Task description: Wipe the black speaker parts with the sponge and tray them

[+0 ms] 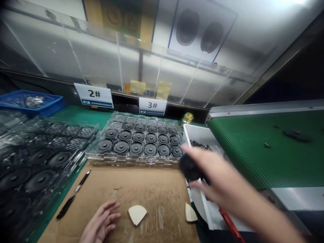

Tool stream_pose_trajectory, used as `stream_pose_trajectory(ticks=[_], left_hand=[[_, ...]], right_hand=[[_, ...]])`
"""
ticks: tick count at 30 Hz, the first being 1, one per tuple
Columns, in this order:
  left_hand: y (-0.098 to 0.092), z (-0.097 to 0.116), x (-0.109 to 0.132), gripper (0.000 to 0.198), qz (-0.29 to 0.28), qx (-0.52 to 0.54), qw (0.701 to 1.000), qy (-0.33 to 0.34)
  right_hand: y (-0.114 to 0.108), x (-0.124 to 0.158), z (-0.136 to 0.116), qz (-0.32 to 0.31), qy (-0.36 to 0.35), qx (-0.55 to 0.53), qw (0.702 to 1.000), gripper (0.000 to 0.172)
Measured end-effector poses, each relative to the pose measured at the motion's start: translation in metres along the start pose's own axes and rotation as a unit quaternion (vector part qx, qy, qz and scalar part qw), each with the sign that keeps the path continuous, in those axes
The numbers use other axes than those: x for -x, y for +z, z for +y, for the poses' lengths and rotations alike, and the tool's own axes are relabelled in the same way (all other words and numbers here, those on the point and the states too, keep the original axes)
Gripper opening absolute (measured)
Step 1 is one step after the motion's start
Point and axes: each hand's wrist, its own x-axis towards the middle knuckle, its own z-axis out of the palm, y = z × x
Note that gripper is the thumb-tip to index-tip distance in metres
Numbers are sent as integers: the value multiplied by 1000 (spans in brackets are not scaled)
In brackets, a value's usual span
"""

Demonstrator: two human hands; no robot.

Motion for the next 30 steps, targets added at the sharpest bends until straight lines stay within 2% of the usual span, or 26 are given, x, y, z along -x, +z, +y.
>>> stream_pose_trajectory(ticks=[1,2,3,5,7,9,12,14,17,20,24,30], left_hand=[[6,5,6,33,-48,99,992,-69],[13,10,13,36,-115,197,965,-131],[19,15,20,41,-166,269,935,-160],[29,21,35,45,-208,336,900,-183],[32,22,46,43,-208,361,884,-213],[31,19,54,42,-208,378,877,-211],[27,15,61,48,-252,408,855,-197],[27,13,64,51,-282,420,835,-214],[31,14,68,53,-293,422,825,-237],[35,14,71,51,-273,413,830,-258],[35,11,71,45,-233,387,854,-258],[33,6,70,45,-203,384,863,-259]], right_hand=[[22,2,-34,-24,-57,-48,997,67],[46,4,-64,-36,-109,-97,989,69],[69,7,-90,-39,-157,-144,976,73],[110,16,-126,-37,-190,-203,960,78],[142,30,-144,-18,-163,-222,961,84],[160,47,-150,-2,-93,-240,966,92],[170,71,-151,2,-3,-298,955,100],[169,82,-151,-12,19,-329,944,98],[167,89,-155,-38,35,-345,937,92],[165,88,-160,-41,50,-353,934,88],[166,85,-163,-45,47,-366,928,85],[174,85,-162,-52,46,-378,923,83]])
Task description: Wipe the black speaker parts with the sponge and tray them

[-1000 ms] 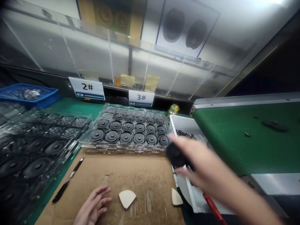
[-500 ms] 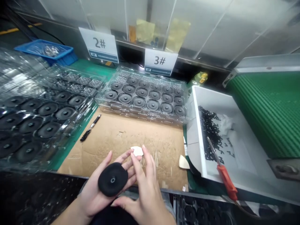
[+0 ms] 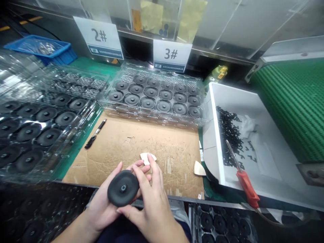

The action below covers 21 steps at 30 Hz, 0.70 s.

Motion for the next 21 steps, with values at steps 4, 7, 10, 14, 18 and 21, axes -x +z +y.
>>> stream_pose_trajectory(ticks=[4,7,10,14,18,21], left_hand=[[-5,1,-1,49,8,-17,1000,-7],[-9,1,-1,54,-2,-39,999,-18],[-14,2,4,58,-28,-56,998,-13],[-20,4,13,53,-53,-120,991,37],[-27,7,15,63,2,-179,983,47],[-29,7,13,67,24,-178,982,63]], right_hand=[[4,-1,4,-18,-6,27,999,80],[5,-2,6,-25,-6,22,999,72],[3,-2,8,-21,7,-3,1000,68],[0,-1,12,6,42,-28,999,67],[3,-2,13,-39,29,-55,997,70],[6,-8,13,-59,17,-46,997,72]])
